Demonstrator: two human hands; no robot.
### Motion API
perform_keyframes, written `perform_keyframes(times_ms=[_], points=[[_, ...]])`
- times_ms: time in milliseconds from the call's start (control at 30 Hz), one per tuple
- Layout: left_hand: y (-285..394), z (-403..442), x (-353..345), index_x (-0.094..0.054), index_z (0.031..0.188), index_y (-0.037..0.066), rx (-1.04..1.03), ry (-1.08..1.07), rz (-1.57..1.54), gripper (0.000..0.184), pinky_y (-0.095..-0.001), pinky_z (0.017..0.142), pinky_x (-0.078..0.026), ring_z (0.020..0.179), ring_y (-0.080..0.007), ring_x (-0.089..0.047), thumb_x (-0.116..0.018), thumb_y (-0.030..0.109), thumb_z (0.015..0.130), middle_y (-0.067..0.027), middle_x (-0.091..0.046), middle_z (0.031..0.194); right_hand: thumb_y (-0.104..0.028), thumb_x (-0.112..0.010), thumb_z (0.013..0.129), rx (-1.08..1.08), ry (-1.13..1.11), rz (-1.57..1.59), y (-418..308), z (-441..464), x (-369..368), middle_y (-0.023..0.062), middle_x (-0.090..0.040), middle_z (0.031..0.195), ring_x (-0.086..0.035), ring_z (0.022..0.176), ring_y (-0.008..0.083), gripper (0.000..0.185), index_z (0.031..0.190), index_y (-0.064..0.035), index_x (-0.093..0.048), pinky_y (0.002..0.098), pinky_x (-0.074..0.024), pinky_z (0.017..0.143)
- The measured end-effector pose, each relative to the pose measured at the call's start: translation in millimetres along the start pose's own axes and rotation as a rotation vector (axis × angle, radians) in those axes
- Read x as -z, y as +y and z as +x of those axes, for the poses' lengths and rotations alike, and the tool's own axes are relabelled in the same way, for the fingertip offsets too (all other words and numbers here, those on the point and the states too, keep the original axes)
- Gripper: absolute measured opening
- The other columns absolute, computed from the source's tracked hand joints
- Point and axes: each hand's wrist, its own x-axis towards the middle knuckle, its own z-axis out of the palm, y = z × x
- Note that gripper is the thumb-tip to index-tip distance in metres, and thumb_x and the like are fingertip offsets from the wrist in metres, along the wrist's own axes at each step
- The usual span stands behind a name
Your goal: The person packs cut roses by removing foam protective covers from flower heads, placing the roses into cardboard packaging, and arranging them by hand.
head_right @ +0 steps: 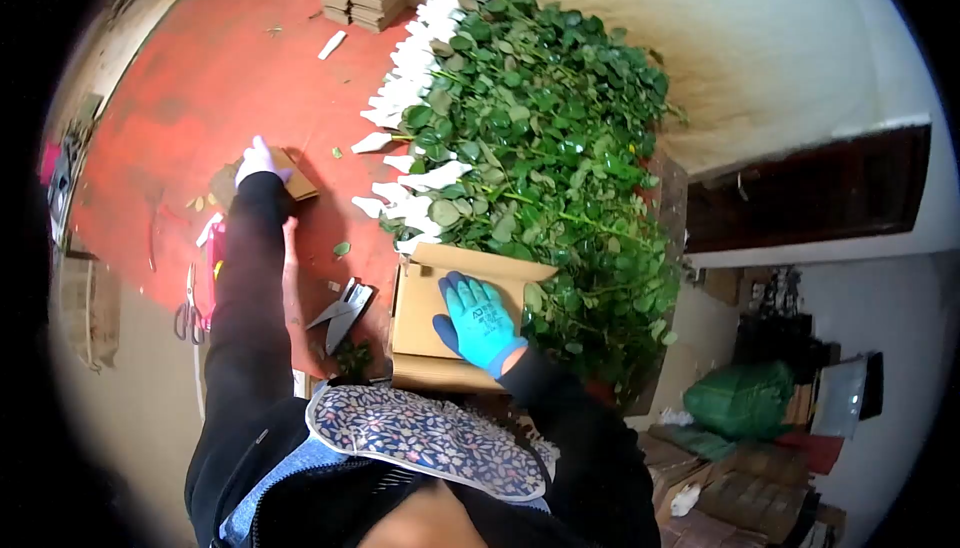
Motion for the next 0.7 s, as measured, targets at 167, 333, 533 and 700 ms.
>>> perform_keyframes(times_ms=[167,333,533,700], points=[[-44.7,6.5,-3.4,-0.035,0.144,0.003,-0.099,0.245,-0.434,0.080,-0.0400,0.085,-0.054,0.092,-0.0310,-0.069,-0.076,0.020,0.077,-0.0173,-0.068,0.105,-0.031,-0.055,0.091,0.050,0.011,0.001,9.0,-3.6,-5.3,0.0206,-0.053,0.135,-0.051,0.121,0.0353,0.054,0.133,0.0021,-0.050,0.0469,-0.0372,0.102],[-19.9,-147.7,22.7,-0.058,0.124,0.002,-0.665,-0.513,-1.188,0.042,-0.0327,0.076,-0.054,0.093,-0.0171,-0.065,-0.071,0.010,0.085,-0.0049,-0.067,0.102,-0.018,-0.057,0.088,0.181,0.053,0.111,33.9,-3.5,-3.5,0.0166,-0.056,0.130,-0.055,0.113,0.0320,0.044,0.129,-0.0030,-0.054,0.0450,-0.0406,0.098],[50.1,-272.6,-94.5,-0.059,0.073,0.007,-1.415,0.243,-0.626,0.018,-0.0395,0.058,-0.045,0.055,-0.0249,-0.048,-0.070,0.022,0.075,-0.0067,-0.047,0.065,0.001,-0.060,0.076,0.280,-0.025,0.304,55.1,1.4,-0.7,0.0186,-0.057,0.124,-0.053,0.115,0.0371,0.057,0.133,-0.0010,-0.052,0.0459,-0.0407,0.102],[51.0,-252.2,-117.2,-0.053,0.071,0.003,-1.003,-0.490,-0.912,0.025,-0.0384,0.049,-0.048,0.049,-0.0220,-0.055,-0.073,0.016,0.079,-0.0068,-0.054,0.059,-0.004,-0.061,0.078,0.325,-0.030,0.201,47.7,-3.2,10.7,0.0188,-0.058,0.117,-0.055,0.108,0.0373,0.037,0.115,-0.0007,-0.059,0.0475,-0.0437,0.093]])
